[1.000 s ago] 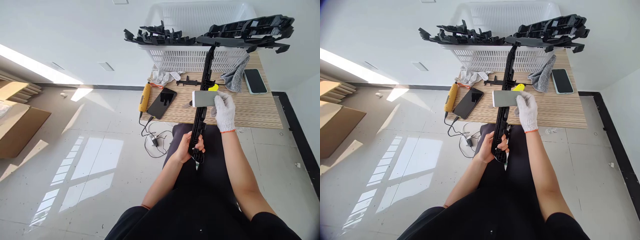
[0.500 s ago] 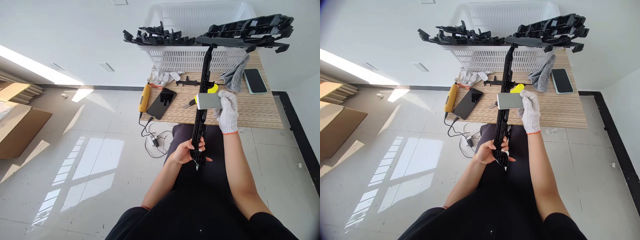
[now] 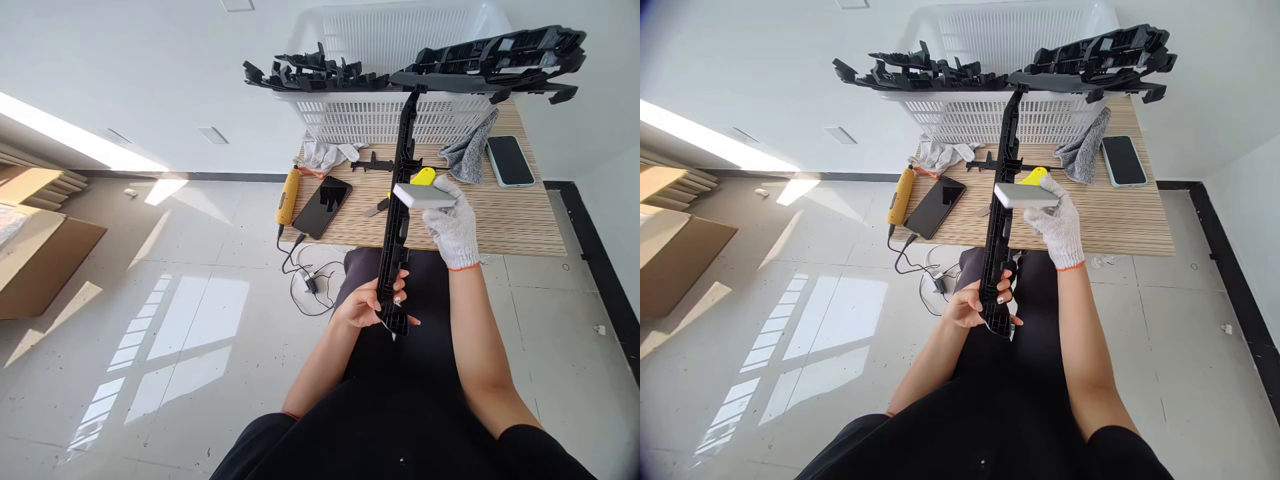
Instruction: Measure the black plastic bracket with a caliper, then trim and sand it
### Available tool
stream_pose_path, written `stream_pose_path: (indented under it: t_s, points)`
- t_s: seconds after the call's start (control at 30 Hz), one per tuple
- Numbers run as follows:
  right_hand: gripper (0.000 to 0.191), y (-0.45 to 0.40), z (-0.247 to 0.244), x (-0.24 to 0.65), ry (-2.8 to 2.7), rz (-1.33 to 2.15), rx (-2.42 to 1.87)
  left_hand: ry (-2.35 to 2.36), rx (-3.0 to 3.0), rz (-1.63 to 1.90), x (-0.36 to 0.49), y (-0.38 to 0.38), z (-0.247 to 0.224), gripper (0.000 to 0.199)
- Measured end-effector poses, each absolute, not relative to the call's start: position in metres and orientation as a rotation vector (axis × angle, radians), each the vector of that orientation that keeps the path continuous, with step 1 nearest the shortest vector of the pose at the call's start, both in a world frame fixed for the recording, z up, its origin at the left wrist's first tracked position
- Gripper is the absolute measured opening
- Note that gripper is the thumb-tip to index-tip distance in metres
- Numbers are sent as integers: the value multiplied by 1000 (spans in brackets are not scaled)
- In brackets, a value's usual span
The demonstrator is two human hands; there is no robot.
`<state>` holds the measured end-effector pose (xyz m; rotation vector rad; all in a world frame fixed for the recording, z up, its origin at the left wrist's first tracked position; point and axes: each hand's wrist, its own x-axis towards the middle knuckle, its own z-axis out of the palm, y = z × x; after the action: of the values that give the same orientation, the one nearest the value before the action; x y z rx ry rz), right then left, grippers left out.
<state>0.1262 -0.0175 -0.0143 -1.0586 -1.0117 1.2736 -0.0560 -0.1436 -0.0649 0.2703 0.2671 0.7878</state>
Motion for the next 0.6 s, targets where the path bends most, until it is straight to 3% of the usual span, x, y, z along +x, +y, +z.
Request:
stream_pose_path:
  t_s: [0.07,0.2,0.43,0.6]
  points:
    - [55,-18,-15,126,-1004,1258,-1047,295,249,822,-56,-142,-62,65]
    - [22,-15,-23,129,-907,1247,-1095,374,199,944,-51,-138,-56,55]
    - [45,-17,-24,141,-1042,1571,-983,463,92,1107,-38,-137,-47,42]
    - [40,-23,-19,136,-1166,1589,-1106,521,136,1006,-37,-138,-48,27]
